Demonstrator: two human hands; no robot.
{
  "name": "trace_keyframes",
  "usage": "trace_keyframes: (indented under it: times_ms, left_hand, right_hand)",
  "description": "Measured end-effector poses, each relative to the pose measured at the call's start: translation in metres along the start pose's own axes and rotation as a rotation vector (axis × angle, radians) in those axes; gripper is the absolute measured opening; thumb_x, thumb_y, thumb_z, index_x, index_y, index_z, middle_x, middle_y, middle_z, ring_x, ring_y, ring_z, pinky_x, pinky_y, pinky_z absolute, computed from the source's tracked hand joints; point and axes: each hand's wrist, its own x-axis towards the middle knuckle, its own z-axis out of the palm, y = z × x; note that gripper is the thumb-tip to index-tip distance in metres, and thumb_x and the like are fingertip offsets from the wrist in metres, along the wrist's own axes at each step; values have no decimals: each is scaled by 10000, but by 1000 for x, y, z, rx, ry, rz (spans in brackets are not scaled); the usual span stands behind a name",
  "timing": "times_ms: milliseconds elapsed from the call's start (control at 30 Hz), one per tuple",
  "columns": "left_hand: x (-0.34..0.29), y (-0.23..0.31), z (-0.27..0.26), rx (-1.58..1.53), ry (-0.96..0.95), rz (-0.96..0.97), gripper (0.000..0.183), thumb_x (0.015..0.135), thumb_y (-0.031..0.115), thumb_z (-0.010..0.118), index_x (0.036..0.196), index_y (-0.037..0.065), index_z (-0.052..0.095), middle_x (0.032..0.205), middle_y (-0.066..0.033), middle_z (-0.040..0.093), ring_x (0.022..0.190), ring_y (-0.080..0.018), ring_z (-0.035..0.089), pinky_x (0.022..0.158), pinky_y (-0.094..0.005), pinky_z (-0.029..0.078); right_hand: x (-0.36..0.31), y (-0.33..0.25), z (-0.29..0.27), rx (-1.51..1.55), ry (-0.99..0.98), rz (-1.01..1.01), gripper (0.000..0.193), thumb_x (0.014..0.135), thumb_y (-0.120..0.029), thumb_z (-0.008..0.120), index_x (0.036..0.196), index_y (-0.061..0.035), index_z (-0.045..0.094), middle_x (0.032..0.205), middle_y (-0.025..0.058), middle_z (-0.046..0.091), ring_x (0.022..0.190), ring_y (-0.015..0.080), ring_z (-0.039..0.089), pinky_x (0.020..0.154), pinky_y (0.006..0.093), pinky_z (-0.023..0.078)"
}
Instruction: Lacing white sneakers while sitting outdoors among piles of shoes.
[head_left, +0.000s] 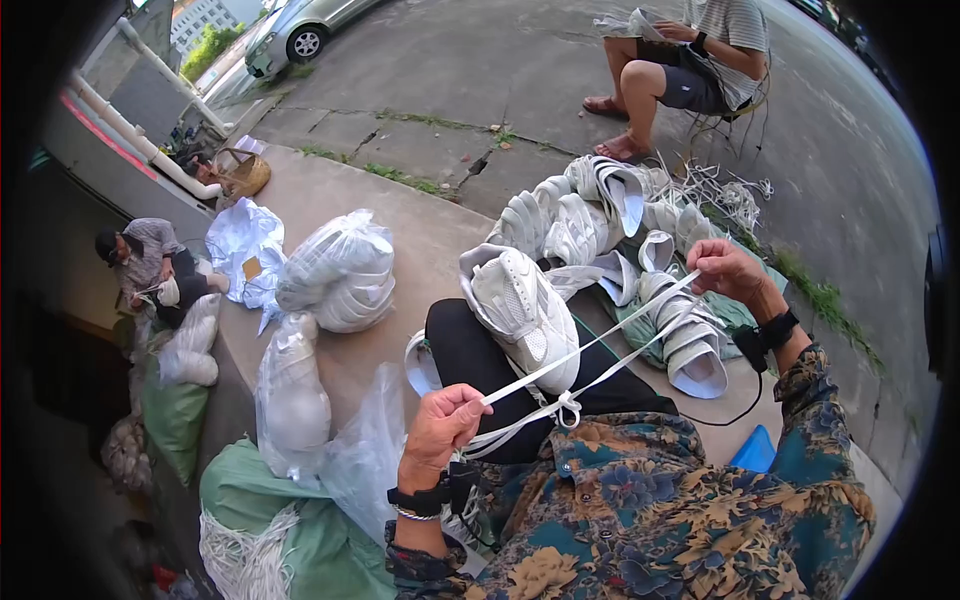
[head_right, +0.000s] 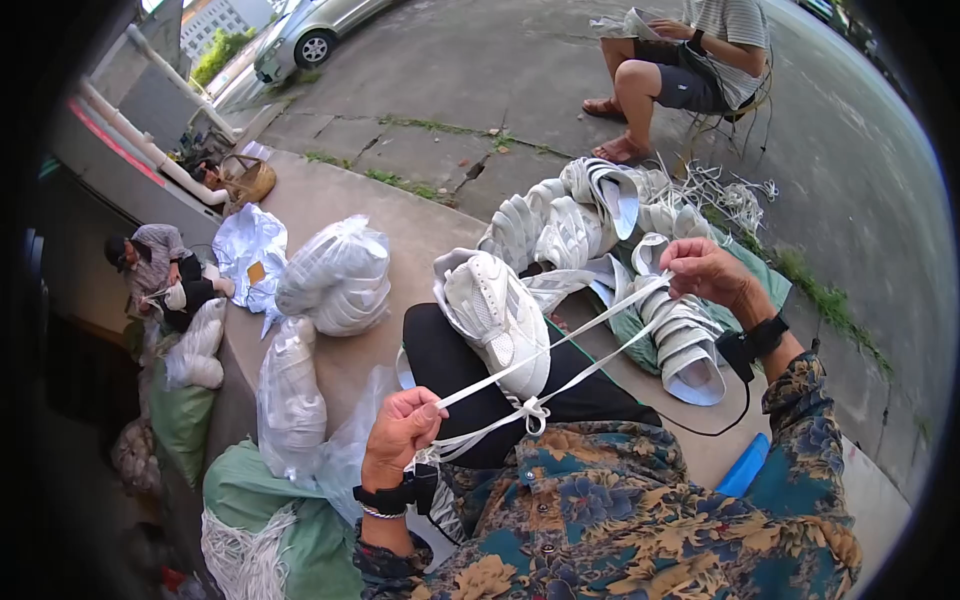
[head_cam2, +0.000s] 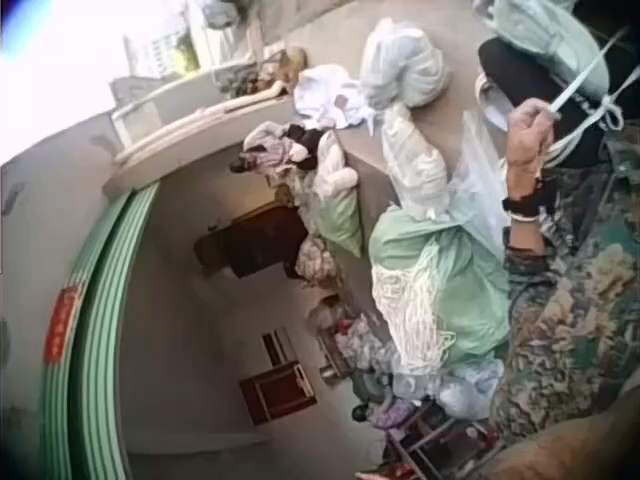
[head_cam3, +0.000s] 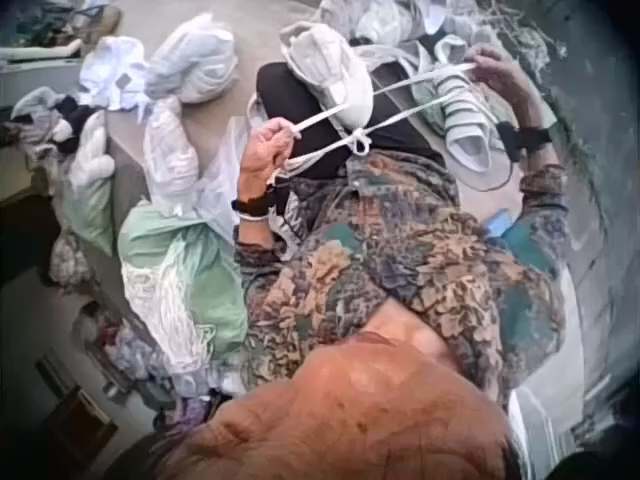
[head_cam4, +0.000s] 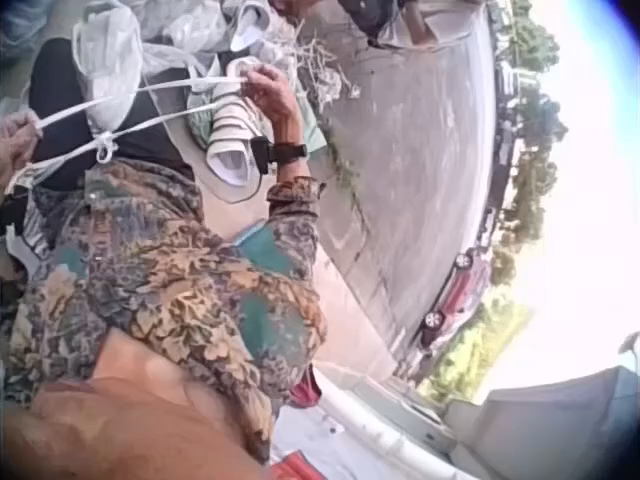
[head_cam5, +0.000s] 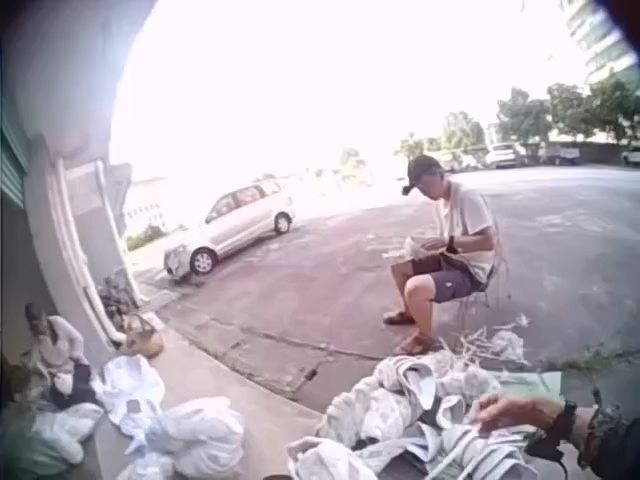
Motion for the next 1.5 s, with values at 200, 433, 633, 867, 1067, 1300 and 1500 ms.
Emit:
trace_keyframes:
  times_ms: [200,433,633,867,1067,1300,1500]
  left_hand:
    - [-1,-13,-39,-17,159,73,199,867,168,583,807,-20,560,535,6,473,412,-52,385,394,-185,261]
    - [36,-26,2,136,142,0,147,865,113,568,823,-28,576,564,25,486,398,-25,371,363,-172,271]
    - [54,-14,35,185,69,83,139,870,129,570,854,-7,597,590,64,474,444,4,344,392,-159,240]
    - [33,-28,10,183,88,7,166,886,148,556,870,-13,599,551,82,420,410,10,322,372,-152,216]
    - [59,-43,34,289,137,76,169,878,130,524,850,-14,607,557,61,441,434,-5,352,394,-169,262]
    - [59,-45,24,99,490,104,233,886,189,541,734,14,566,527,11,488,447,-52,448,427,-177,337]
    - [101,-62,30,538,578,-179,532,694,469,687,545,-5,496,523,-136,536,487,-232,558,514,-361,442]
  right_hand:
    - [-15,-42,-96,359,492,-423,140,798,-33,571,936,-46,550,611,-44,466,464,53,399,592,263,462]
    - [45,-3,-27,-1584,617,-439,349,778,-178,569,1081,-5,570,1034,152,611,894,267,610,779,336,468]
    - [68,70,159,-735,-561,-192,327,836,-203,615,1095,-11,558,896,67,623,781,119,577,652,243,476]
    - [86,40,86,-728,-112,9,189,843,-177,597,824,8,633,605,0,576,538,74,532,504,217,429]
    - [84,59,137,-898,-266,-214,351,780,-92,624,1111,1,552,1055,153,610,854,215,623,679,310,502]
    - [101,67,175,-867,-317,-312,131,790,-80,623,845,39,615,737,65,634,652,106,565,593,254,448]
    - [119,75,165,-470,-71,-166,114,840,-87,579,910,2,597,764,-9,568,685,45,503,616,201,420]
